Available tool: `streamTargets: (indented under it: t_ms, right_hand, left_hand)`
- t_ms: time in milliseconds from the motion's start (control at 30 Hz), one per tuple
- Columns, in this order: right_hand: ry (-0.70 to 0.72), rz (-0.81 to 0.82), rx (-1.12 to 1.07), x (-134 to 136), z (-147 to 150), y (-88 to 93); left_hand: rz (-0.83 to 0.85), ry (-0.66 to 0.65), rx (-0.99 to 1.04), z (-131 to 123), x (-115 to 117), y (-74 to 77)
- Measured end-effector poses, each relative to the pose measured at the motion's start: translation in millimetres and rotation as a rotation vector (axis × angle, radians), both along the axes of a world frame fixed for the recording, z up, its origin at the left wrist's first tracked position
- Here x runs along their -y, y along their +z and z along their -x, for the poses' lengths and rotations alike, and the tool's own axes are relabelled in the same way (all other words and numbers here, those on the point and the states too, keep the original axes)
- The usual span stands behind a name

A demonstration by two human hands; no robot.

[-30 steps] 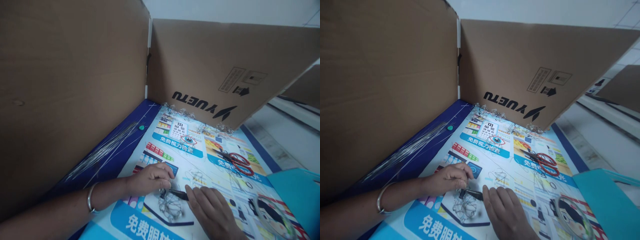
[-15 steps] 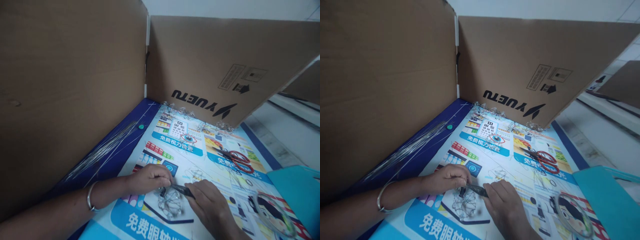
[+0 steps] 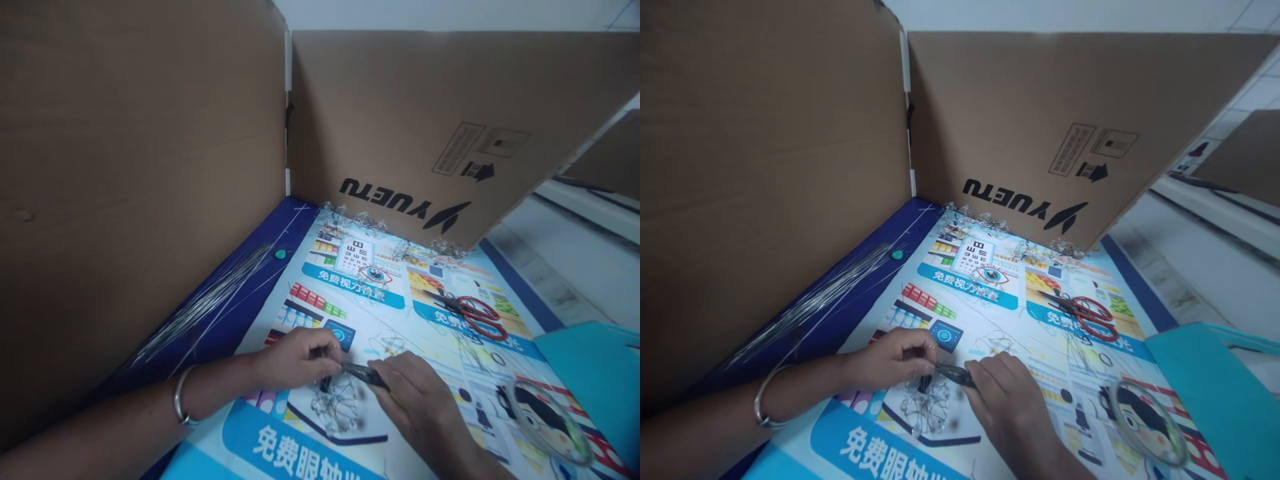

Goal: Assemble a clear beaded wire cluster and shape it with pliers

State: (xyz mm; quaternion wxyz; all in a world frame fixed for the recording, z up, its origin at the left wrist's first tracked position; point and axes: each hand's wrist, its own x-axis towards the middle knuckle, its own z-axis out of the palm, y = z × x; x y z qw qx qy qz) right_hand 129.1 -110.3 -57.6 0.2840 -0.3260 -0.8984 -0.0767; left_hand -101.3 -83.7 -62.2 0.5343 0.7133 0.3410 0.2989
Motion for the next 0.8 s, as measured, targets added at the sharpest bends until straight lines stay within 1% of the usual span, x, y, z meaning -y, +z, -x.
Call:
streamTargets:
  t_ms: [167,233,400,500,600,700,800]
  right_hand:
    - [-0.001,0.044,0.005,-2,0,3.8]
    - [0.002,0.06,0.007,-2,0,5.8]
    - [0.026,0.072,0.009,-3,-1,8.1]
    - [0.055,0.059,0.072,-3,-3,6.3]
    - [0.073,0.04,0.121,-2,-5,3.6]
    - [0.062,0.059,0.125,-1,-6,3.2]
    - [0.04,0.062,0.102,0,-5,7.2]
  left_hand:
    - [-0.022,0.046,-0.017,-1,1,1.9]
    - [-0.042,0.036,-0.025,-1,1,3.1]
    - [-0.214,-0.013,-0.12,-2,-2,5.8]
    - [-0.295,-0.022,-0.129,-5,-3,5.7]
    - [-0.342,-0.028,-0.127,-9,-3,4.7]
    - [-0.36,-0.032,-0.113,-11,-2,5.2]
    - [-0.304,-0.031,-0.082,-12,-2,7.6]
